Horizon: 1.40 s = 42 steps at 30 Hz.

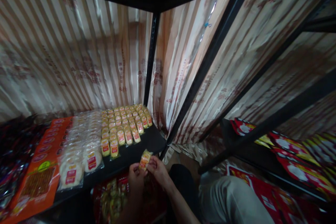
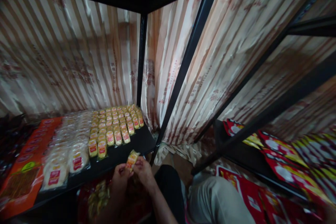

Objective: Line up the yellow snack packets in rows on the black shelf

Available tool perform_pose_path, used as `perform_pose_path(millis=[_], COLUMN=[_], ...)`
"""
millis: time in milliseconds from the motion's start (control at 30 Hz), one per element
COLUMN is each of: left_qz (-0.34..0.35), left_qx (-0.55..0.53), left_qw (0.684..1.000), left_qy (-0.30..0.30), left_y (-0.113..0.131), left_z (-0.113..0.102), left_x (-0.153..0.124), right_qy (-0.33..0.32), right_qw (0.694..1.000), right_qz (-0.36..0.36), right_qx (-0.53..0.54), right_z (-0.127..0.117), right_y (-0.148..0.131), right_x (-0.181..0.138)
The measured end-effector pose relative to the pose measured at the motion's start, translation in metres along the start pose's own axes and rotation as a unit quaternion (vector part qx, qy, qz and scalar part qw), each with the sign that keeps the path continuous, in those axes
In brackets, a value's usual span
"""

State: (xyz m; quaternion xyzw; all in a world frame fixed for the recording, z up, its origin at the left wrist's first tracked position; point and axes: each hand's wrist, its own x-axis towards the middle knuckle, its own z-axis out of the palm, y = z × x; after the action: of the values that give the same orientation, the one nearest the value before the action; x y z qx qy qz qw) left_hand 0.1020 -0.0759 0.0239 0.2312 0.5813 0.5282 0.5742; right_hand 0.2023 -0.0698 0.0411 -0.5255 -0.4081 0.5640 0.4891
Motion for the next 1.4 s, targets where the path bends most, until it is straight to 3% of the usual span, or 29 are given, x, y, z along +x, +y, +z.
perform_pose_path(millis=[100, 200, 333, 433, 733, 967, 1400], left_qz=[0.014, 0.041, 0.095, 0.112, 0.099, 0.107, 0.102], left_qx=[0.035, 0.141, 0.326, 0.376, 0.262, 0.284, 0.307], left_qw=[0.999, 0.989, 0.940, 0.919, 0.958, 0.951, 0.946], left_qy=[-0.017, -0.030, -0.028, -0.048, -0.066, -0.056, -0.031], left_y=[0.004, 0.014, 0.035, 0.046, 0.035, 0.051, 0.068], left_z=[0.008, 0.014, 0.024, 0.034, 0.075, 0.100, 0.113], left_x=[0.002, 0.002, 0.003, 0.010, 0.059, 0.083, 0.096], right_qy=[0.040, 0.070, 0.119, 0.151, 0.164, 0.152, 0.165], right_qw=[0.999, 0.996, 0.988, 0.979, 0.963, 0.959, 0.950], right_qz=[-0.021, -0.047, -0.075, -0.098, -0.129, -0.151, -0.167], right_qx=[-0.007, -0.025, -0.068, -0.099, -0.170, -0.187, -0.205], right_z=[-0.002, -0.007, -0.014, -0.017, -0.026, -0.028, -0.025], right_y=[0.000, 0.000, 0.002, 0.000, -0.021, -0.029, -0.016], right_x=[0.007, 0.016, 0.029, 0.040, 0.084, 0.125, 0.156])
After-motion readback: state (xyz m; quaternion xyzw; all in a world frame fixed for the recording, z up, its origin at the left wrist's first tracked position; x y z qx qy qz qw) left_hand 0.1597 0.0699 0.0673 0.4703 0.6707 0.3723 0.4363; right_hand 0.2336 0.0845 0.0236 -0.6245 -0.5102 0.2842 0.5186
